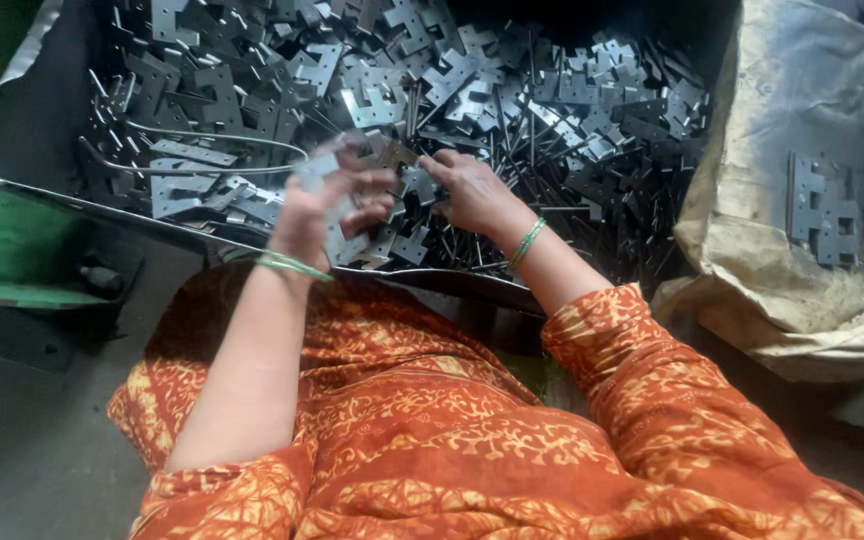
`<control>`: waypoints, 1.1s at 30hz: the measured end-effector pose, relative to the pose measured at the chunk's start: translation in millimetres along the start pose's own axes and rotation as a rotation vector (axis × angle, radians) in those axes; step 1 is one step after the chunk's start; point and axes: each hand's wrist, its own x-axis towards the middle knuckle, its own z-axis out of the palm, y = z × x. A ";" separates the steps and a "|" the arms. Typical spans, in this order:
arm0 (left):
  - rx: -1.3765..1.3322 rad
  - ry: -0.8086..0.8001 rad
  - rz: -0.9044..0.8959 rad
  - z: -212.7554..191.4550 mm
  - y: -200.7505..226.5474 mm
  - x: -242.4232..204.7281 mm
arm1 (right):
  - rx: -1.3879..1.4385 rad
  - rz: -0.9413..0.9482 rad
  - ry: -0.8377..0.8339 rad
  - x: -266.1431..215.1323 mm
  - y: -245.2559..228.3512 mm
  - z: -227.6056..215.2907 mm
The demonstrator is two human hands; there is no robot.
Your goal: The person sits on the floor and sorts small metal brackets and pins from a large metal tray. They pick up items by hand, separate them, and place some into a cloth bag beside the tray.
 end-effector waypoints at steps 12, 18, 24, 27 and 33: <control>1.773 -0.005 0.152 12.1 -116.9 30.3 | 0.197 0.356 0.026 6.5 23.8 -25.4; 1.769 0.072 0.260 5.0 -106.3 23.4 | 0.892 0.471 0.343 -84.8 59.9 -89.0; 0.865 0.351 0.532 -49.5 -61.3 6.1 | 1.790 0.552 0.482 -137.8 54.8 -74.4; -0.266 0.511 0.284 -61.4 -48.4 14.2 | 1.903 0.675 0.465 -123.5 35.5 -48.4; -0.644 0.105 -0.027 -16.0 -68.7 2.9 | 1.401 0.285 0.407 -98.9 -25.4 -16.5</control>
